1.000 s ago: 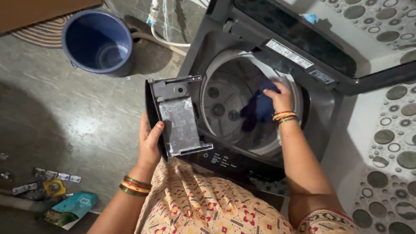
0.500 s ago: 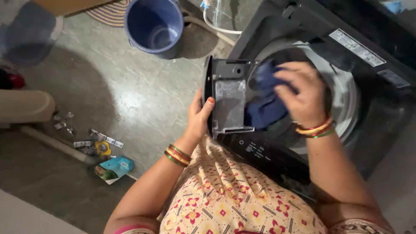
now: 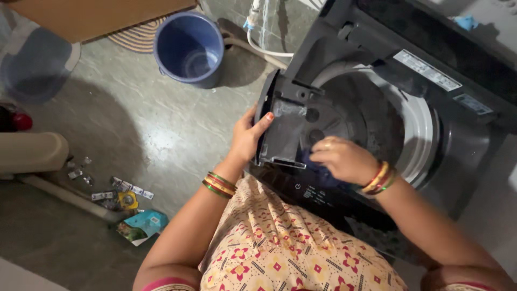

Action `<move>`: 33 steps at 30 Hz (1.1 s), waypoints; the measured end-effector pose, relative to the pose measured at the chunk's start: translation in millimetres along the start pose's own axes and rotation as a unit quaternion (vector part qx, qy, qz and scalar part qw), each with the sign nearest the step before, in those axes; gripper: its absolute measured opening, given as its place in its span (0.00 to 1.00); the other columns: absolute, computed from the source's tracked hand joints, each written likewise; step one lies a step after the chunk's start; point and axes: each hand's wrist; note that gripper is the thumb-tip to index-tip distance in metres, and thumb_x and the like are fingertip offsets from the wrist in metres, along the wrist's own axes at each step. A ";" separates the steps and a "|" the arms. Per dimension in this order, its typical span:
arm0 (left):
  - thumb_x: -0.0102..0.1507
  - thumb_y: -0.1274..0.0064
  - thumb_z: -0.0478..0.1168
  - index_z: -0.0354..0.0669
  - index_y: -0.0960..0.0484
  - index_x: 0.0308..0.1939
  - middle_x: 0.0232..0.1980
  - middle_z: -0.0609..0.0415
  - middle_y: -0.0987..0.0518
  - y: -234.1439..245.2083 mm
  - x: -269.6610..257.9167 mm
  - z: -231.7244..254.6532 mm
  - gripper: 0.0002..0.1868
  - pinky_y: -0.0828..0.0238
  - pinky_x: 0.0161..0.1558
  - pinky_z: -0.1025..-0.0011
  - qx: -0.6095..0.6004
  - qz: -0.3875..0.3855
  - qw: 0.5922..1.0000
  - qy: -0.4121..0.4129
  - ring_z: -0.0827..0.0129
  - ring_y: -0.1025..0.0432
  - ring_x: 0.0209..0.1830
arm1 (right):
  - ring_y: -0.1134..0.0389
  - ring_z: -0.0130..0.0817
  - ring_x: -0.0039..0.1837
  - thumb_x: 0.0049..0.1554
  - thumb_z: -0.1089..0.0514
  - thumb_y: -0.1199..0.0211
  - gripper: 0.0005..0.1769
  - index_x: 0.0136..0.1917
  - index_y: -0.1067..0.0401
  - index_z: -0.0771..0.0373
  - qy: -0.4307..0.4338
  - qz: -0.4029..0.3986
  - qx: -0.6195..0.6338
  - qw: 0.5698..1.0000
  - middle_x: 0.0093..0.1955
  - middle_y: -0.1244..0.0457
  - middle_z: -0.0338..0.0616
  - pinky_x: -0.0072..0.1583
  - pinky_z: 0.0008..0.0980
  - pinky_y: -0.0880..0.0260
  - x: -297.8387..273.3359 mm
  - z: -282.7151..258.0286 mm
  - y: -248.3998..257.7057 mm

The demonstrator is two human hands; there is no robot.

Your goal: The person removes a detergent drawer from a washing machine and cleans it with a cloth under a running faucet at a sink. Then, the person wipes the inside of the washing machine compartment with the cloth and reinstalls the drawer.

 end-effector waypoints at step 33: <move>0.66 0.44 0.49 0.28 0.32 0.73 0.61 0.44 0.21 -19.6 56.2 -16.0 0.37 0.30 0.59 0.72 0.018 -0.126 0.991 -0.052 0.68 0.28 0.57 | 0.33 0.49 0.55 0.51 0.66 0.37 0.11 0.47 0.21 0.58 -0.013 0.172 -0.194 0.966 0.54 0.33 0.42 0.59 0.42 0.30 45.4 -37.3 -40.9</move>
Point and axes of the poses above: each hand's wrist, its own x-axis towards the middle knuckle, its own y-axis out of the back of the hand, z = x × y
